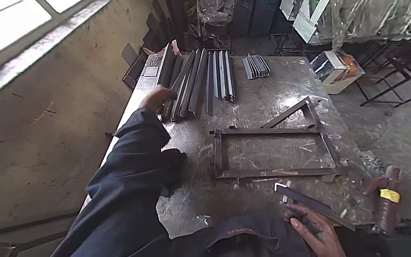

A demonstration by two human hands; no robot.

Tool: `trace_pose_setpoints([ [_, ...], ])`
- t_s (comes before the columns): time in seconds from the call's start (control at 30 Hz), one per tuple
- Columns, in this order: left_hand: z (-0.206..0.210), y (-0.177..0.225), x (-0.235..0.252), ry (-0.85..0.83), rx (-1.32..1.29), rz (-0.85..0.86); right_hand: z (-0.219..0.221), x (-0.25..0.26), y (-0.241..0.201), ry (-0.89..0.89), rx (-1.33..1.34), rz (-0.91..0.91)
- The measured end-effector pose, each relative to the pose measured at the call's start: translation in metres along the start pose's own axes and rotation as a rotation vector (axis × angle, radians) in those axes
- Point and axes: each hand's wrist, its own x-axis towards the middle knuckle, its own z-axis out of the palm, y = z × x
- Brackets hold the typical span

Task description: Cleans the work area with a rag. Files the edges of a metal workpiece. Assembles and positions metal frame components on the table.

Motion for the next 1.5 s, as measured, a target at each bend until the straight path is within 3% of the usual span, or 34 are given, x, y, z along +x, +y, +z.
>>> trace_pose_setpoints([
  [0.13, -0.011, 0.032, -0.034, -0.027, -0.258, 0.060, 0.001, 0.001, 0.005, 0.025, -0.014, -0.052],
  [0.23, -0.009, 0.047, -0.093, -0.007, -0.212, 0.130, -0.003, 0.006, 0.001, 0.038, -0.088, -0.089],
  [0.3, -0.006, 0.028, -0.116, -0.078, -0.132, 0.288, -0.009, 0.011, -0.002, 0.021, -0.214, -0.139],
  [0.4, 0.003, 0.004, -0.147, -0.225, -0.031, 0.615, -0.032, 0.033, -0.007, 0.049, -0.621, -0.286],
  [0.5, 0.035, 0.017, -0.217, -0.265, 0.154, 0.783, -0.067, 0.074, -0.031, 0.089, -0.924, -0.472],
  [0.6, 0.081, 0.032, -0.266, -0.407, 0.277, 0.875, -0.107, 0.117, -0.051, 0.079, -1.094, -0.616],
  [0.7, 0.123, 0.036, -0.290, -0.540, 0.361, 0.935, -0.136, 0.155, -0.041, 0.015, -1.120, -0.710],
  [0.87, 0.159, 0.031, -0.285, -0.653, 0.390, 0.861, -0.154, 0.179, -0.001, -0.305, -1.018, -0.617],
  [1.03, 0.177, 0.001, -0.256, -0.589, 0.483, 0.646, -0.142, 0.174, 0.032, -0.360, -1.014, -0.524],
  [1.13, 0.187, -0.016, -0.254, -0.514, 0.540, 0.649, -0.137, 0.175, 0.045, -0.352, -0.972, -0.520],
  [1.2, 0.190, -0.026, -0.264, -0.238, 0.604, 0.684, -0.136, 0.177, 0.048, -0.324, -0.970, -0.478],
  [1.3, 0.198, -0.029, -0.303, 0.197, 0.621, 0.578, -0.142, 0.180, 0.039, -0.245, -0.949, -0.352],
  [1.37, 0.214, -0.042, -0.323, 0.190, 0.642, 0.550, -0.152, 0.181, 0.035, -0.172, -0.912, -0.277],
  [1.5, 0.249, -0.057, -0.335, -0.032, 0.651, 0.653, -0.169, 0.179, 0.028, -0.066, -0.843, -0.183],
])
